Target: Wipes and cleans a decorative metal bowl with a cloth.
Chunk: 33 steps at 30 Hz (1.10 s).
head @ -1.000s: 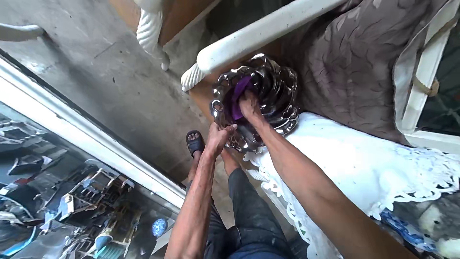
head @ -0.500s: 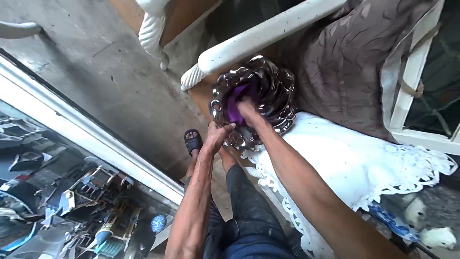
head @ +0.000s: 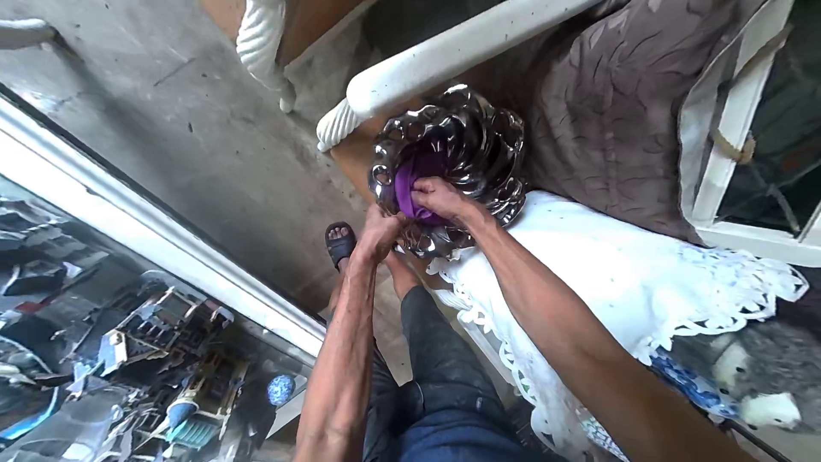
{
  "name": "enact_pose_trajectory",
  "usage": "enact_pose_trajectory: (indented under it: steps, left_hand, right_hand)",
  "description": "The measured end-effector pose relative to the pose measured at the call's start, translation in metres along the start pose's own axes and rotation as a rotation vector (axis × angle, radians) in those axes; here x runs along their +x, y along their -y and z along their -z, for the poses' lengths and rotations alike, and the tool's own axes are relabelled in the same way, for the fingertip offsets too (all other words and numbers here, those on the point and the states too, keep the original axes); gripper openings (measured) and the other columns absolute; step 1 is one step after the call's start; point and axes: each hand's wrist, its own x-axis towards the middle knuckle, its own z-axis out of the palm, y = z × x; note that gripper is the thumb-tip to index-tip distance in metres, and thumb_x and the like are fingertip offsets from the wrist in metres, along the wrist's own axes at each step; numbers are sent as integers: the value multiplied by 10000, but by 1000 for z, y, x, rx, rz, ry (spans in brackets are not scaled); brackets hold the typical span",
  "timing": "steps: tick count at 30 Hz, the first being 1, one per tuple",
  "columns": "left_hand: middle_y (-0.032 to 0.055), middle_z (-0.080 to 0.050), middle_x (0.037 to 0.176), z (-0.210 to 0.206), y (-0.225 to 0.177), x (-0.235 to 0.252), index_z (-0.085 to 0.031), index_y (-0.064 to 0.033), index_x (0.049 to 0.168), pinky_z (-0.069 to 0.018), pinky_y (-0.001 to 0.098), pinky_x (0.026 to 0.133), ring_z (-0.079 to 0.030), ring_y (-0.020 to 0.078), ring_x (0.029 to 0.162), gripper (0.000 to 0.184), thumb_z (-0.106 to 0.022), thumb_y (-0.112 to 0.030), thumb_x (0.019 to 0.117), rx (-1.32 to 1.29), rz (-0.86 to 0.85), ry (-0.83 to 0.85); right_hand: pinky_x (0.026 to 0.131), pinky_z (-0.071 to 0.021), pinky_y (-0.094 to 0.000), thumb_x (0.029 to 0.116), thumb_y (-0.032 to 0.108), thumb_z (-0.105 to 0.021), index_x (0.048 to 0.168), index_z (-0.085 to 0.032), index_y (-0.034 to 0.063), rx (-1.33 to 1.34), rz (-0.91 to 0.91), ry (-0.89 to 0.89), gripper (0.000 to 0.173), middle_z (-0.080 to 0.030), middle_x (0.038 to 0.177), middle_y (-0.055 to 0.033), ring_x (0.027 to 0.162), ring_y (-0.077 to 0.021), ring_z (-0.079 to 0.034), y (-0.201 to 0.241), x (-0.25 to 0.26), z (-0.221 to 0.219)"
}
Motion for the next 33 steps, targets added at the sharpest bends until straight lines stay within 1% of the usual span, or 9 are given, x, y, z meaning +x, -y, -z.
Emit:
enact_pose_trajectory:
  steps: [3, 6, 9, 11, 16, 22, 25, 29, 33]
  left_hand:
    - [117, -705, 1092, 4, 1, 3, -561, -31, 1296, -618, 387, 792, -709, 192, 917, 431, -705, 22, 893, -7, -26, 45]
    - [124, -696, 1070, 9, 6, 4, -540, -16, 1308, -621, 388, 788, -709, 199, 892, 448, -733, -20, 903, -22, -35, 64]
    - [135, -676, 1100, 4, 5, 0, -501, -23, 1345, -617, 399, 772, -700, 212, 902, 460, -694, -21, 928, -45, 27, 49]
    - [111, -680, 1024, 4, -1, -5, -523, -32, 1276, -611, 380, 717, -693, 194, 838, 370, -627, 14, 923, -88, 42, 40]
    - [30, -656, 895, 6, -1, -2, -543, -105, 1127, -555, 347, 657, -649, 140, 761, 200, -434, -151, 966, -241, 108, 36]
    - [26, -677, 880, 5, -3, 5, -637, -122, 1078, -558, 332, 632, -651, 141, 732, 319, -439, -371, 1058, -242, 112, 35]
    - [42, -686, 925, 0, -7, 2, -637, -110, 1159, -574, 357, 674, -666, 157, 781, 437, -424, -482, 1075, -251, 104, 19]
    - [57, -699, 992, -1, -7, 2, -620, -116, 1249, -579, 361, 683, -674, 163, 818, 482, -407, -513, 1075, -275, 88, 33]
    - [72, -700, 1027, 0, -13, 4, -608, -114, 1270, -590, 387, 715, -684, 181, 854, 515, -406, -542, 1068, -294, 97, 33]
  right_hand:
    - [699, -471, -413, 1014, 162, -531, 846, -599, 21, -7, -46, 27, 229, -571, 792, -95, 742, -185, -561, 1, 2, 4]
    - [961, -503, -550, 1018, 147, -515, 1157, -667, -38, -84, -219, -208, 277, -676, 1129, -225, 1095, -334, -642, -3, 19, -8]
    - [984, -492, -552, 1020, 155, -498, 1136, -672, -46, -176, -260, -352, 290, -681, 1133, -242, 1128, -373, -642, -3, 19, -18]
    - [961, -495, -559, 1042, 175, -479, 1139, -661, -45, -146, -260, -168, 301, -670, 1124, -242, 1103, -360, -640, 8, 8, -7]
    - [670, -419, -436, 1015, 190, -536, 789, -573, 55, -121, -129, 317, 266, -541, 754, -75, 709, -190, -523, 13, -25, 11]
    - [1059, -446, -568, 1074, 209, -420, 1301, -624, -16, -147, -302, -232, 379, -642, 1293, -236, 1257, -370, -588, 3, 23, -25]
    - [1047, -452, -562, 1092, 199, -394, 1266, -619, -49, -182, -250, -67, 377, -642, 1260, -256, 1226, -370, -600, 15, 2, -13]
    - [728, -457, -537, 1029, 253, -511, 853, -619, 33, -312, -122, 341, 302, -602, 823, -145, 800, -286, -594, 14, -42, 14]
    - [878, -527, -547, 993, 296, -626, 1094, -661, 25, -374, 37, 63, 291, -686, 998, -180, 964, -323, -675, -1, -65, 11]
